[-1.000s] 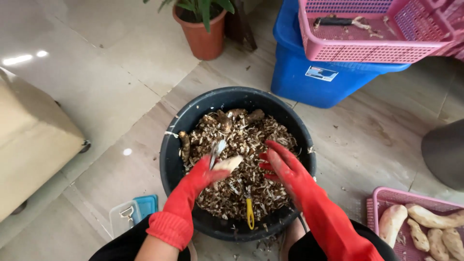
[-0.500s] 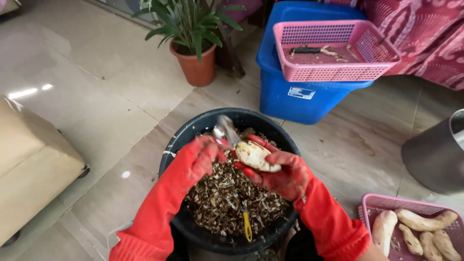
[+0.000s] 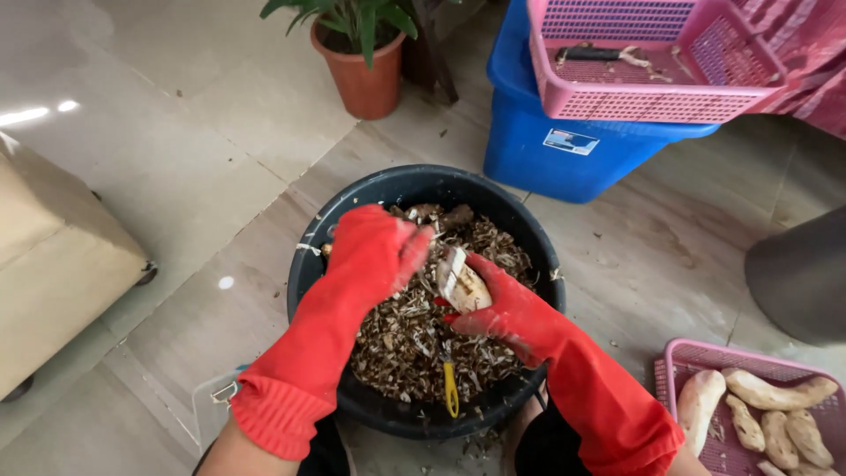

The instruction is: Peeling the outer skin of cassava roots using a manual peeler into a collection bucket.

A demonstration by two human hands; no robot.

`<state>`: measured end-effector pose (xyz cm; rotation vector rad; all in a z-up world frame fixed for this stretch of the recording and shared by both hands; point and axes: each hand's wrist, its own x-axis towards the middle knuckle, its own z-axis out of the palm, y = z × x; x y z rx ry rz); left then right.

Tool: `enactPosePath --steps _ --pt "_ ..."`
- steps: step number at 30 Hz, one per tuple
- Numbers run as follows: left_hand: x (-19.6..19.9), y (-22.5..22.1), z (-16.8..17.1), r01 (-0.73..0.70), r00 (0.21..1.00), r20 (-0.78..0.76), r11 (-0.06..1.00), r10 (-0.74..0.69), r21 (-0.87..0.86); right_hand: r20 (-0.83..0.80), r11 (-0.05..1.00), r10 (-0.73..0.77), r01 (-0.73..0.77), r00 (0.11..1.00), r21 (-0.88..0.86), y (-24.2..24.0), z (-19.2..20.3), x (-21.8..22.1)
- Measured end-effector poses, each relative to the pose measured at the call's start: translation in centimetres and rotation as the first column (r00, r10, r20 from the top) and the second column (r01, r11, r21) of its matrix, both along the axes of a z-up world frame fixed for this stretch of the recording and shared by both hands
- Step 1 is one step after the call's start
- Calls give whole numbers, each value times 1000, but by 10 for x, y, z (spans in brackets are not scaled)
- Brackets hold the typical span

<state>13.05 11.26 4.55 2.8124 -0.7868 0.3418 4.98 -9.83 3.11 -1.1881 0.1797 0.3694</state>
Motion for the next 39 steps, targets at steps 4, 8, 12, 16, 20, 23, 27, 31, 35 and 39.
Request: enactPosePath --steps 4,8,12,16,20,23,27,31,35,39 --pt "-6 -15 2 153 978 131 986 -161 70 32 984 47 -41 998 -176 3 -4 -4" --pt "-3 -17 -9 152 981 120 988 -151 -5 66 917 116 -82 991 -390 2 4 -11" --pt "11 15 6 -40 994 106 985 22 168 10 976 90 -86 996 -202 1 18 -17" --pt "12 38 35 -576 570 -813 765 123 -288 54 786 219 -143 974 -602 8 18 -6" --pt "7 8 31 78 909 -408 996 -84 -31 61 763 201 -117 978 -636 6 11 4" --pt "13 12 -3 275 958 -117 954 -261 124 -5 911 58 -55 998 -409 12 34 -14" --pt "27 22 -36 187 902 418 971 -108 -152 153 762 221 -73 963 -644 1 -36 8" --pt "11 -9 -31 178 916 377 980 -134 -85 170 701 217 -33 961 -712 10 -16 -2" --pt "9 19 -3 -52 998 -31 999 52 4 192 723 223 -30 956 -690 7 0 -4" --pt "6 -8 -29 190 960 218 980 -173 -60 230 679 237 8 944 -734 21 -8 -12"
